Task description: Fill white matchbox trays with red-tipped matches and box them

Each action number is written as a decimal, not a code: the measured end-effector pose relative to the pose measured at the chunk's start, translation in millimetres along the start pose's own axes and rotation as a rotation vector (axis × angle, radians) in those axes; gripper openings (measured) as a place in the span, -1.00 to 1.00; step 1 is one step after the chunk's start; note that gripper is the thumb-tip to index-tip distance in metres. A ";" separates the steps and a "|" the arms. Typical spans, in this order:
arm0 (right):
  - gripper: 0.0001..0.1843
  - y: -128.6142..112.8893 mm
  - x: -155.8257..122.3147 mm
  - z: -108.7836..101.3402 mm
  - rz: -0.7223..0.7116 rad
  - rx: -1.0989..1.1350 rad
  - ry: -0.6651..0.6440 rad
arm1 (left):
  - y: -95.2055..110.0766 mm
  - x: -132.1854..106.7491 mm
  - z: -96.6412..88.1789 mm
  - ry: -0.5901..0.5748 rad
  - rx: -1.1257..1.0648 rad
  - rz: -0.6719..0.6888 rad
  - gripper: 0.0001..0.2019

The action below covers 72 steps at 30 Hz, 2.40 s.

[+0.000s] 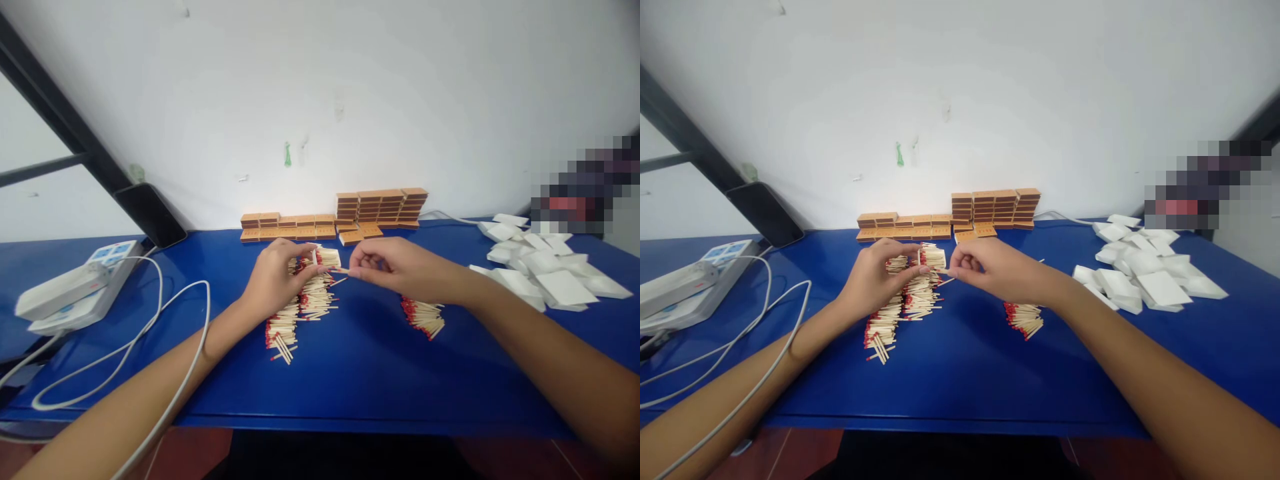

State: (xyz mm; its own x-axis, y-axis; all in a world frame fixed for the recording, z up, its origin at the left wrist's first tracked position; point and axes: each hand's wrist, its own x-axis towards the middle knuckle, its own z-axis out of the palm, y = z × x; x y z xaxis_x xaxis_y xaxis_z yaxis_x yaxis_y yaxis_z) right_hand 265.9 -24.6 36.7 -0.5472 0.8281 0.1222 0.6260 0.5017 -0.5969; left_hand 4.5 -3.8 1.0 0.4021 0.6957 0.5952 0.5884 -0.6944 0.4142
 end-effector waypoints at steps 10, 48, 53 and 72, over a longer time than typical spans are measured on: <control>-0.87 12.6 5.7 18.2 -0.094 -0.267 0.226 | 8.8 -0.9 1.4 -0.101 -0.117 0.056 -0.73; -0.85 1.6 2.4 18.0 -0.073 -0.231 0.273 | 12.9 -0.9 0.8 -0.097 -0.248 -0.071 -0.70; -0.77 0.7 2.7 20.2 -0.099 -0.226 0.278 | 13.1 -1.5 0.7 -0.116 -0.247 -0.063 -0.71; -0.86 7.3 4.6 27.2 -0.154 -0.275 0.277 | 15.9 -2.7 2.2 -0.170 -0.288 -0.096 -0.67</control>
State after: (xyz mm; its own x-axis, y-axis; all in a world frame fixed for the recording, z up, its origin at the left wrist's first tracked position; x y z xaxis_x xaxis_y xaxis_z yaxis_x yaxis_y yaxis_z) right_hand 252.9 -23.9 11.4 -0.4995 0.7552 0.4245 0.6942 0.6421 -0.3253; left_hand 14.3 -16.3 4.5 0.4793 0.7645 0.4310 0.4168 -0.6305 0.6548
